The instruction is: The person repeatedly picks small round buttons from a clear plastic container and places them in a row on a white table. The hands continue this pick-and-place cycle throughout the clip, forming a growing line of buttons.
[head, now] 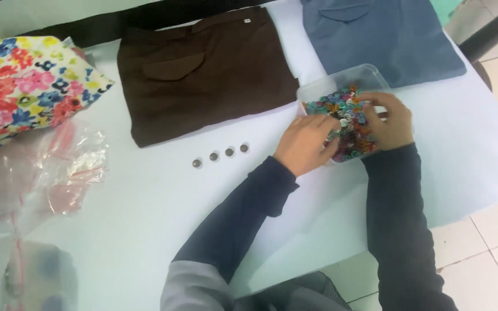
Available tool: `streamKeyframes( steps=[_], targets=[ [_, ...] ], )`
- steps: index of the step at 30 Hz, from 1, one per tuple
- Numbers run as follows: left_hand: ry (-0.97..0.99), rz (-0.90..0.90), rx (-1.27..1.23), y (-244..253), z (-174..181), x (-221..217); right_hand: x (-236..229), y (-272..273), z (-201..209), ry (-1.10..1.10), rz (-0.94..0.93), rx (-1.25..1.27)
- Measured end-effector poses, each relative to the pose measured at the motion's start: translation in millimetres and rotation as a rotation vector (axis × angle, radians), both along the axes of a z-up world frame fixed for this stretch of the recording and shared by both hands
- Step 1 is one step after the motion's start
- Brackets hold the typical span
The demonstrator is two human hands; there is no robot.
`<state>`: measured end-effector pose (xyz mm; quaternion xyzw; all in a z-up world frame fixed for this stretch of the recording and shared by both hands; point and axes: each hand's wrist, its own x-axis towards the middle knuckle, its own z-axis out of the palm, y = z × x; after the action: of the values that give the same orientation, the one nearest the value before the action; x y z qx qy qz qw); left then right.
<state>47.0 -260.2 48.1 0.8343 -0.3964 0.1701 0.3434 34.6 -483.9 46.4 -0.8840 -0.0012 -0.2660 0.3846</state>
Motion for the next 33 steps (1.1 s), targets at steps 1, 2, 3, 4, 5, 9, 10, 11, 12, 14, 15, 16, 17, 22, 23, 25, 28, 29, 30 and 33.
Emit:
streamKeyframes(
  steps=[1, 2, 3, 4, 5, 9, 10, 11, 12, 14, 15, 16, 17, 22, 23, 25, 28, 29, 30, 33],
  targets=[
    [0.002, -0.014, 0.001, -9, -5, 10, -1, 3, 4, 0.002, -0.014, 0.001],
    [0.049, 0.066, 0.098, -18, -11, 21, -1, 6, 7, 0.099, 0.077, -0.05],
    [0.096, 0.153, 0.197, -24, -17, 31, 0, 12, 9, 0.197, 0.176, -0.099],
    [0.098, 0.146, 0.2, -31, -16, 32, -1, 21, 20, 0.2, 0.17, -0.096],
    [0.088, 0.222, 0.249, -37, -15, 34, -1, 31, 31, 0.336, 0.209, -0.191],
    [0.219, 0.24, 0.579, -52, -9, 51, 11, 17, 17, 0.534, 0.366, -0.342],
    [0.224, 0.238, 0.581, -53, -12, 54, 9, 17, 20, 0.539, 0.366, -0.339],
    [0.216, 0.248, 0.586, -55, -15, 59, 7, 16, 24, 0.577, 0.377, -0.35],
    [0.209, 0.259, 0.591, -58, -18, 63, 6, 15, 28, 0.615, 0.388, -0.361],
    [0.212, 0.302, 0.616, -63, -15, 60, 2, 18, 35, 0.645, 0.349, -0.383],
    [0.221, 0.356, 0.644, -65, -15, 58, -1, 20, 38, 0.676, 0.323, -0.405],
    [0.224, 0.348, 0.645, -63, -13, 56, -2, 18, 35, 0.682, 0.318, -0.403],
    [0.239, 0.312, 0.642, -58, -11, 57, -2, 16, 33, 0.684, 0.298, -0.383],
    [0.207, 0.306, 0.521, -40, -6, 47, 3, 4, 11, 0.666, 0.276, -0.357],
    [0.225, 0.281, 0.493, -39, -9, 47, 2, 5, 11, 0.668, 0.249, -0.348],
    [0.245, 0.256, 0.464, -38, -11, 48, 1, 4, 7, 0.671, 0.223, -0.339],
    [0.282, 0.24, 0.439, -37, -9, 49, 2, 0, 2, 0.618, 0.214, -0.297],
    [0.285, 0.236, 0.45, -37, -7, 49, 1, 0, 3, 0.602, 0.203, -0.287],
    [0.287, 0.232, 0.461, -36, -5, 49, 0, 1, 4, 0.586, 0.193, -0.277],
    [0.265, 0.242, 0.423, -36, -8, 51, 0, 5, 12, 0.471, 0.233, -0.247]
  ],
)
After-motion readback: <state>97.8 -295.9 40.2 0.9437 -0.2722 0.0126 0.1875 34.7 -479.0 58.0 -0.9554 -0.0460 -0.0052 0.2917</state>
